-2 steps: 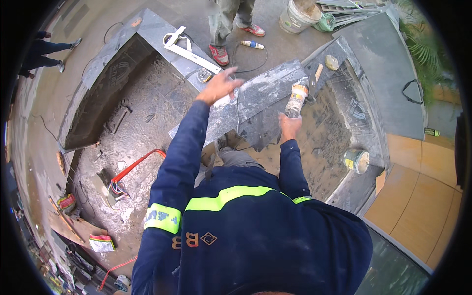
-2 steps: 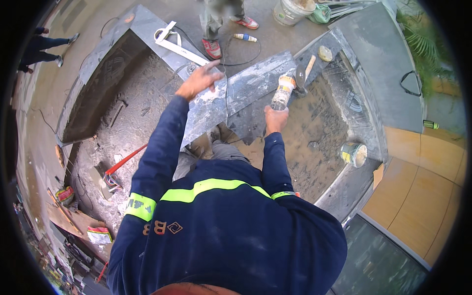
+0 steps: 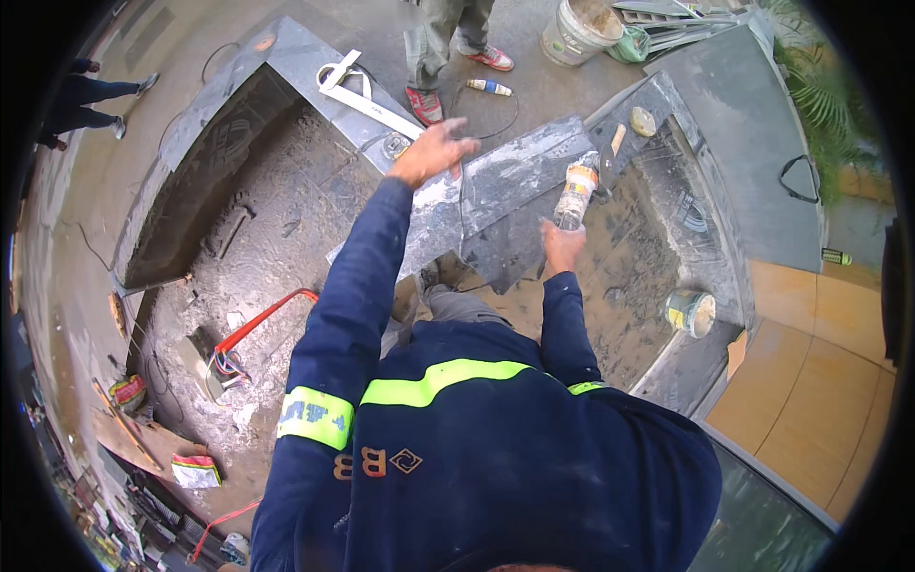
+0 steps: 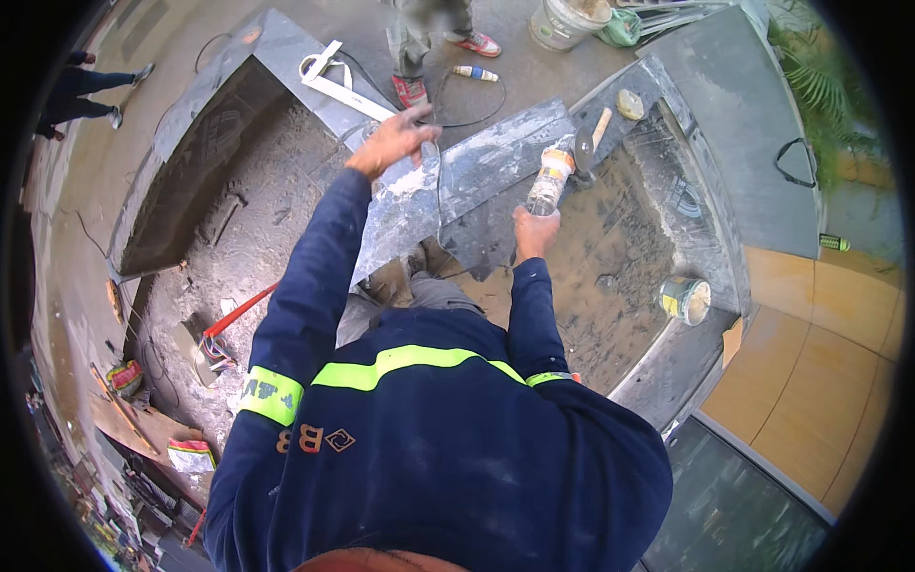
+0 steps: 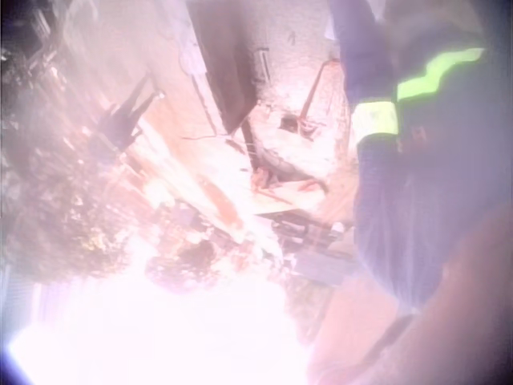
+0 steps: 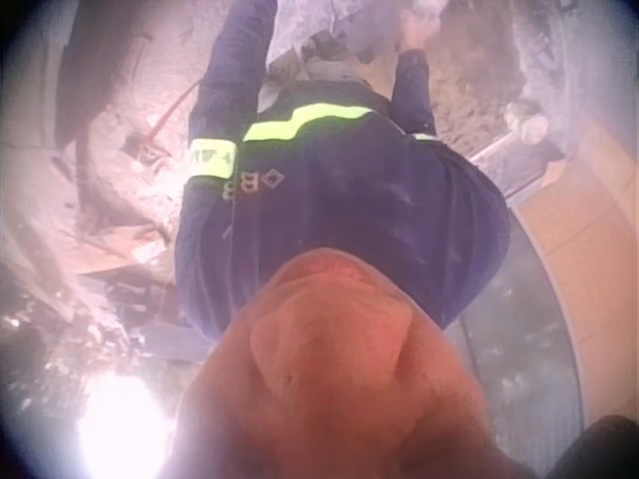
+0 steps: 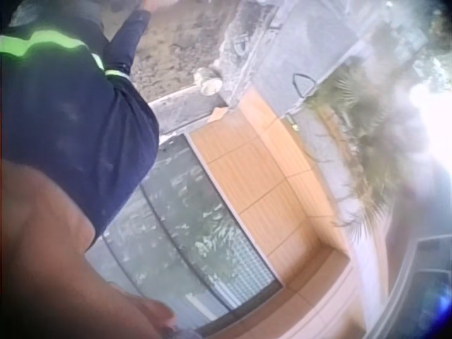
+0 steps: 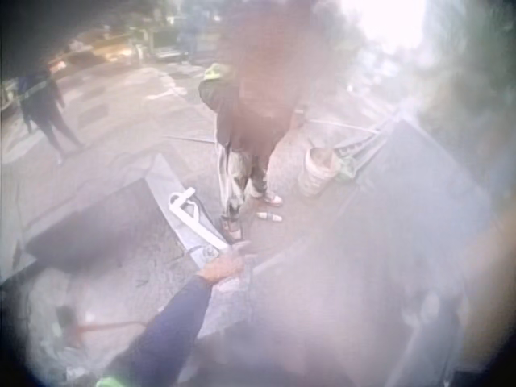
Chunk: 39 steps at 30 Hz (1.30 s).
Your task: The person uses an angle grinder to cut a large rectangular tile on a construction site. After cutting, the person lifts and inspects the tile, then places it back down.
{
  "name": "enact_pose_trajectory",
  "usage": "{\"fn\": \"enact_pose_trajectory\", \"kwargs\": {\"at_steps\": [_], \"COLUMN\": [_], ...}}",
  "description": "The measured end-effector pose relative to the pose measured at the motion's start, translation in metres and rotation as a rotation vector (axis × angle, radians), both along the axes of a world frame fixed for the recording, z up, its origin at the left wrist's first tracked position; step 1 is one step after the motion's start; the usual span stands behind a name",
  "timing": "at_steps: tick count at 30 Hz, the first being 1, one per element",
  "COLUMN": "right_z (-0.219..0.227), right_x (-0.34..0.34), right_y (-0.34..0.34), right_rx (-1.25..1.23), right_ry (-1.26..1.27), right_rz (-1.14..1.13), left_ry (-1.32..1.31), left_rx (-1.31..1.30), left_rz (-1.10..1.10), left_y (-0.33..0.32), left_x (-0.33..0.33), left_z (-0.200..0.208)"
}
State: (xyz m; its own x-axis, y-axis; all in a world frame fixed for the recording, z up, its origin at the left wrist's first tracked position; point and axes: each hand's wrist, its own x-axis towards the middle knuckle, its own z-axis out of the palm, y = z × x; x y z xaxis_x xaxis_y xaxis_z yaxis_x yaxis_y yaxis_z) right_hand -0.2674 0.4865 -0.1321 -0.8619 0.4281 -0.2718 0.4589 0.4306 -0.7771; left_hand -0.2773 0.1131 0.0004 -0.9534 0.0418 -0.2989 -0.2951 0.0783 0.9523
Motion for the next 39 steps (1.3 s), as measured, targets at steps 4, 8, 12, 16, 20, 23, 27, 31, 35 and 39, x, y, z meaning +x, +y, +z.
{"fn": "enact_pose_trajectory", "kwargs": {"at_steps": [4, 8, 12, 16, 20, 23, 27, 31, 35, 39], "right_z": [0.0, 0.003, 0.008, 0.021, 0.04, 0.047, 0.041, 0.03, 0.034, 0.046], "right_x": [0.004, 0.012, 0.021, 0.023, 0.023, 0.019, 0.01, 0.009, 0.004, 0.002], "right_y": [0.014, 0.028, 0.033, 0.03, 0.02, 0.012, 0.012, 0.018, 0.015, 0.012], "right_rx": [0.097, 0.122, 0.17, 0.173, 0.078, -0.013, -0.08, -0.048, 0.029, 0.078], "right_ry": [0.04, 0.033, 0.003, -0.038, -0.018, 0.039, 0.07, 0.093, 0.138, 0.045], "right_rz": [-0.03, -0.047, -0.103, -0.108, -0.119, -0.116, -0.082, -0.062, -0.086, -0.16], "left_ry": [0.078, 0.091, -0.124, -0.429, -0.646, -0.86, -1.032, -0.387, -0.41, -0.708], "left_rx": [-0.132, -0.218, -0.183, -0.301, -0.678, -0.246, -0.057, -0.816, -0.886, -0.971], "left_rz": [0.102, 0.16, 0.366, 0.666, 0.689, 0.797, 0.776, 0.105, 0.031, -0.189], "left_y": [-0.004, -0.013, -0.018, -0.014, -0.006, 0.005, 0.024, 0.04, 0.035, 0.024], "left_x": [-0.027, 0.044, 0.192, 0.355, 0.476, 0.538, 0.584, 0.591, 0.541, 0.509], "left_z": [0.006, -0.06, -0.152, -0.209, -0.23, -0.244, -0.269, -0.27, -0.258, -0.249]}}
